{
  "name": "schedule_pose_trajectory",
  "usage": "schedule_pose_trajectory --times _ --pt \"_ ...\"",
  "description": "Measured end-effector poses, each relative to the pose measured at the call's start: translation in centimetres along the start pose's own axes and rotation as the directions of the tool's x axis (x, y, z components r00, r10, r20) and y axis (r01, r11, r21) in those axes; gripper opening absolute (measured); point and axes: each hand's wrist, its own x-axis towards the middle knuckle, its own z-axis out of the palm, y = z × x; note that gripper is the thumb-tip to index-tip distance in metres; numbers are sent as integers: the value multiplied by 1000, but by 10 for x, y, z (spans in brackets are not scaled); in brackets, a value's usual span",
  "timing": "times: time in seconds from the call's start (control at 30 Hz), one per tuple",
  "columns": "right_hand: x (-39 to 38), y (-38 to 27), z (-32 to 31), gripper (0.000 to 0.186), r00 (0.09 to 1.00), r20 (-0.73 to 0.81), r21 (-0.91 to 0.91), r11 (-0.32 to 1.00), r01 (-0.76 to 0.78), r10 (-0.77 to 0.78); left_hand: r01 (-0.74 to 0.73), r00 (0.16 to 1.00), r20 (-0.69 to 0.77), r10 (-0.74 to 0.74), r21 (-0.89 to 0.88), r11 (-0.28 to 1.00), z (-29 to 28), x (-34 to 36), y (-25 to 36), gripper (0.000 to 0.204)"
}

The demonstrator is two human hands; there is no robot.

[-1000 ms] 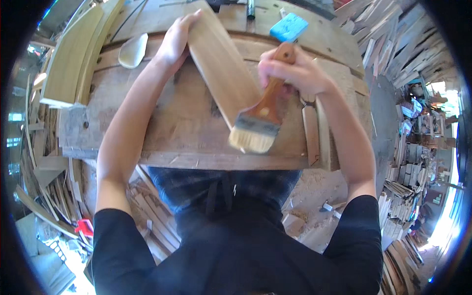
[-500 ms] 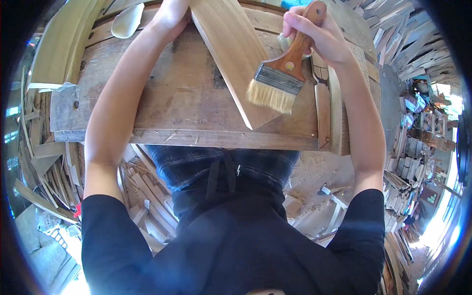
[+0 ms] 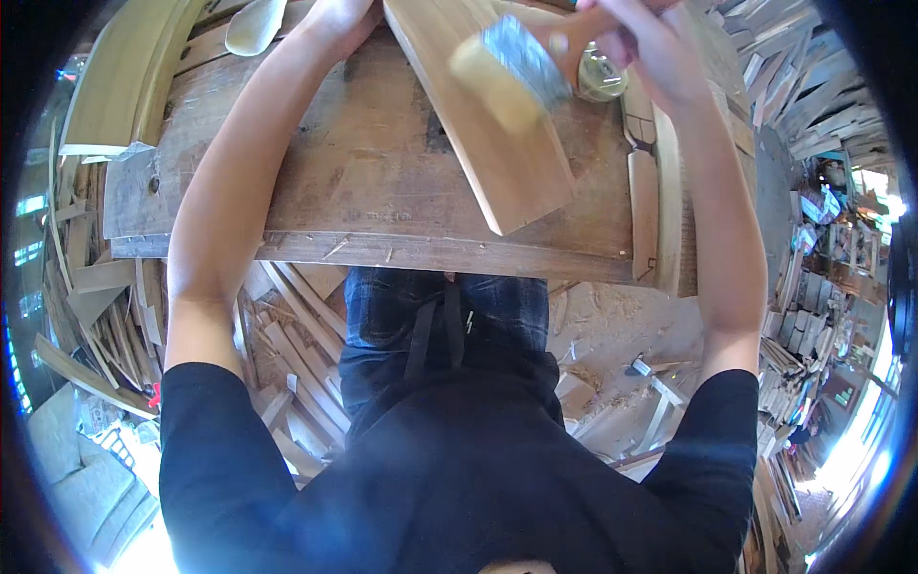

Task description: Apply a clear finish or adhesive to a wooden board using a paintbrush.

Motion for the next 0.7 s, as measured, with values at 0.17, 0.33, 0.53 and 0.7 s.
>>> schedule_pose_trajectory --times 0.17,0.33,0.53,0.7 --pt "2 4 13 23 932 -310 -226 937 -265 189 192 950 293 -109 -274 942 -4 -3 12 39" --pt "0 9 19 17 998 35 -250 966 65 -58 307 823 568 -25 -407 860 -13 6 3 39" --pt "5 -29 26 19 840 -445 -418 757 -502 311 351 790 612 -39 -400 847 -24 2 9 40" --pt "7 -22 28 29 769 -602 -386 765 -516 214 73 997 5 -72 -63 995 11 -11 11 40"
